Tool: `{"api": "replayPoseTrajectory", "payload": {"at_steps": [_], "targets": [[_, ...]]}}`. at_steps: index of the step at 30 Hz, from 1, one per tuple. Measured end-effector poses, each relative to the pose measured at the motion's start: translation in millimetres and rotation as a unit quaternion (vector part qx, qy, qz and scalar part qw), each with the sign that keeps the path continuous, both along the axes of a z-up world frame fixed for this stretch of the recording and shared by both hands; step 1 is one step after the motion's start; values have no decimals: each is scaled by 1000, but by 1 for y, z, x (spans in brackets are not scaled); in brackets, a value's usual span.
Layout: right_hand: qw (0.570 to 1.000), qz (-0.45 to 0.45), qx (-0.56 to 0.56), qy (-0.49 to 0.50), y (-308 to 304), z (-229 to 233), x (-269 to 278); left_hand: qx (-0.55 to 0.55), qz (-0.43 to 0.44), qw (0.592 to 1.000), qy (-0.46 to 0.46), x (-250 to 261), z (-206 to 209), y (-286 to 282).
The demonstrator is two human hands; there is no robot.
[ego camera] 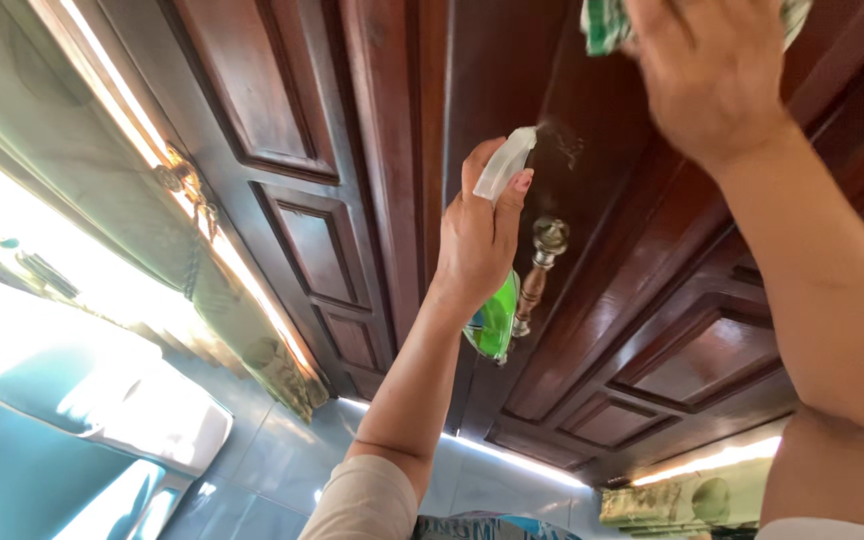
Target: The person cleans a wooden door by spraying a green cleaning solution from a spray bottle and wiping the surface with a green and white cloth. The person systematically wipes the door panels and the area around the handles.
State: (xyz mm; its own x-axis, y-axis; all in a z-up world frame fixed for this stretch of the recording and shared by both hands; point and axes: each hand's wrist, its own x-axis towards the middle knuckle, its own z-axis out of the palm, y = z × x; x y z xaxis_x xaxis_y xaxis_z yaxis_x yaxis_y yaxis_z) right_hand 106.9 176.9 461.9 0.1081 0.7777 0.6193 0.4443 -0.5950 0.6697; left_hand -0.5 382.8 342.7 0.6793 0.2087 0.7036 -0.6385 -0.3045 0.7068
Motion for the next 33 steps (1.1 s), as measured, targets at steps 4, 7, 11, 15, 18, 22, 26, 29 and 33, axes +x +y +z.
{"api": "replayPoseTrajectory", "payload": {"at_steps": [4, 7, 11, 15, 18, 22, 26, 29, 33], "targets": [[970, -112, -206, 56, 31, -46, -20, 40, 1, 997, -73, -1, -5, 32], [926, -135, -280, 214, 35, -63, -31, 26, -30, 996, -81, -5, -9, 52], [874, -213, -403, 167, 46, -39, -23, -5, -69, 998, -10, -13, -15, 74], [939, -187, -179, -227, 33, 13, -22, 5, -72, 997, 4, -9, -10, 88], [969, -146, -142, -140, 54, 4, -5, 15, -61, 998, -32, -9, -9, 94], [980, -78, -168, -70, 90, -42, -5, 1, -65, 997, -37, -9, -8, 105], [942, -125, -284, 124, 110, -68, -12, 5, -58, 997, -58, -9, -12, 115], [959, -50, -261, 95, 113, -53, -7, 10, -46, 998, -46, -13, -14, 122], [980, -48, -164, -102, 104, -4, -4, 38, -27, 996, -78, -14, -10, 120]]}}
